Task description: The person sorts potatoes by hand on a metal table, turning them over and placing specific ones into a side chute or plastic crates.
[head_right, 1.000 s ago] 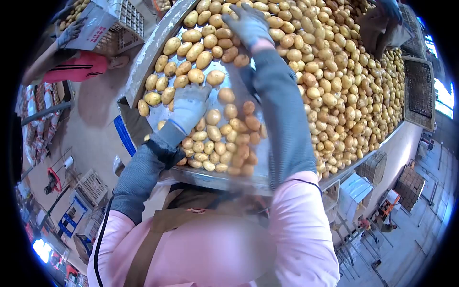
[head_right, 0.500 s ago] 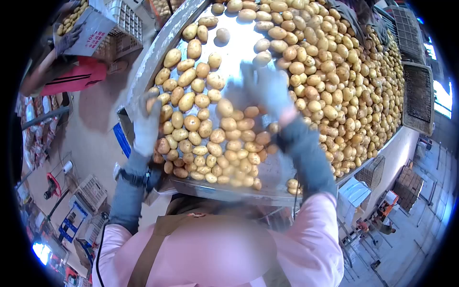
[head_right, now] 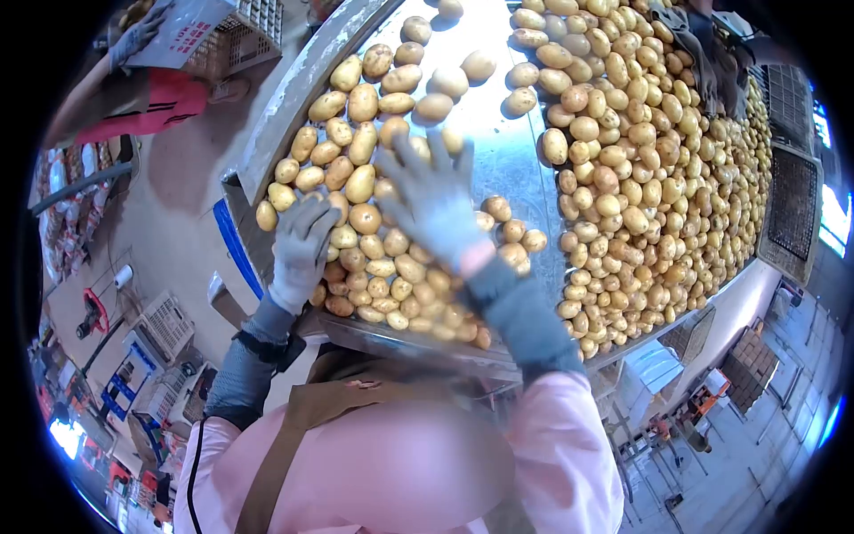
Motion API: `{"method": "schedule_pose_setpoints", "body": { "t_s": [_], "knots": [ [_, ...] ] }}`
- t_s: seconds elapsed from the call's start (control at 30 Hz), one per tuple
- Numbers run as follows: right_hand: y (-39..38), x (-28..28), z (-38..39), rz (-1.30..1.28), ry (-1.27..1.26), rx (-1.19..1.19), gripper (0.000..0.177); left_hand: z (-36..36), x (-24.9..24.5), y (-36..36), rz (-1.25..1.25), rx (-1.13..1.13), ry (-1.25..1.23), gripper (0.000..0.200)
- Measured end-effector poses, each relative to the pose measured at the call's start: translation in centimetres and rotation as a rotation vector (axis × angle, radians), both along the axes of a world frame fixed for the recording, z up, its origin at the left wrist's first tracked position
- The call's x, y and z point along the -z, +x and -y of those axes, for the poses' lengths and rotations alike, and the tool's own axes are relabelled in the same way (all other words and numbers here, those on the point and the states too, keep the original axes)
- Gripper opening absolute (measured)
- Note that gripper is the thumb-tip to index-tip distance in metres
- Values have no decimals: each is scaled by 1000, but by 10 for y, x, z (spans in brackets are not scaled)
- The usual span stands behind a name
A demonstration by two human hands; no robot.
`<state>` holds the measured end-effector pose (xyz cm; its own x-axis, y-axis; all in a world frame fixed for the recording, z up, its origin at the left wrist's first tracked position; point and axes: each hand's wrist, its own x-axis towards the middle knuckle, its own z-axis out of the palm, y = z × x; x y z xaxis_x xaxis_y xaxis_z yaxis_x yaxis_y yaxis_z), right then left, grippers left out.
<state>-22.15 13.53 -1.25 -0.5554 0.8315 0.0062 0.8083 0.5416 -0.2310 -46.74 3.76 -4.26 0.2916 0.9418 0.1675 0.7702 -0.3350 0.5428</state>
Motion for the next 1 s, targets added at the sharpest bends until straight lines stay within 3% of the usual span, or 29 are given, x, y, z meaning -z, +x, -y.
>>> {"method": "schedule_pose_setpoints", "body": {
  "t_s": [0.03, 0.07, 0.13, 0.17, 0.23, 0.27, 0.3, 0.33, 0.4, 0.47, 0.53, 0.6, 0.63, 0.7, 0.8, 0.87, 0.9, 0.93, 1.0],
  "knots": [
    [14, -2, 23, -96, -63, -52, 56, 14, -2, -8, 0, -2, -17, 44],
    [23, -15, 45, -28, -43, -20, 50, 27, -6, -10, 2, 0, -38, 44],
    [47, -7, 46, -144, -119, 58, 40, 36, -13, -9, 159, -32, -66, 41],
    [59, -7, 35, -198, -249, 236, 37, 39, -14, -6, 223, -65, -75, 38],
    [55, -3, -16, -250, -118, 329, 32, 35, -11, 1, 270, -165, -12, 31],
    [46, 10, -46, -247, 142, 242, 30, 24, -3, 4, 251, -233, 60, 27],
    [27, 25, -80, -277, 208, 142, 37, 6, -2, 7, 236, -332, 41, 28],
    [1, 32, -95, -305, 270, 43, 44, -17, 1, 10, 92, -401, 172, 30],
    [-63, 26, -69, -159, 173, 185, 62, -49, 2, 7, 35, -433, 232, 32],
    [-76, 38, -27, -148, 211, 76, 62, -42, -3, 17, 47, -407, 52, 33],
    [-57, 19, 34, -108, 147, -80, 62, -13, -1, 15, -34, -289, 48, 37],
    [-31, 8, 85, -225, -46, -158, 51, 26, -13, 17, -209, -192, 136, 38],
    [-16, 4, 110, -163, -58, -188, 45, 41, -16, 16, -182, -157, 117, 38],
    [20, -9, 139, -237, -129, -89, 40, 73, -12, 11, -112, -94, 81, 39],
    [80, -20, 165, 68, -51, 267, 52, 102, -13, 2, -32, -83, -46, 43],
    [69, 2, 189, 161, -53, 337, 60, 92, -5, 2, 64, -148, -18, 44],
    [51, 9, 194, 11, -18, 335, 59, 88, -2, 5, 114, -182, -11, 44],
    [31, -7, 188, 132, -112, 263, 57, 77, -9, 13, 50, -131, 15, 43],
    [12, -8, 174, -35, -66, 191, 52, 51, -34, 31, -86, -31, 74, 42]
  ]
}}
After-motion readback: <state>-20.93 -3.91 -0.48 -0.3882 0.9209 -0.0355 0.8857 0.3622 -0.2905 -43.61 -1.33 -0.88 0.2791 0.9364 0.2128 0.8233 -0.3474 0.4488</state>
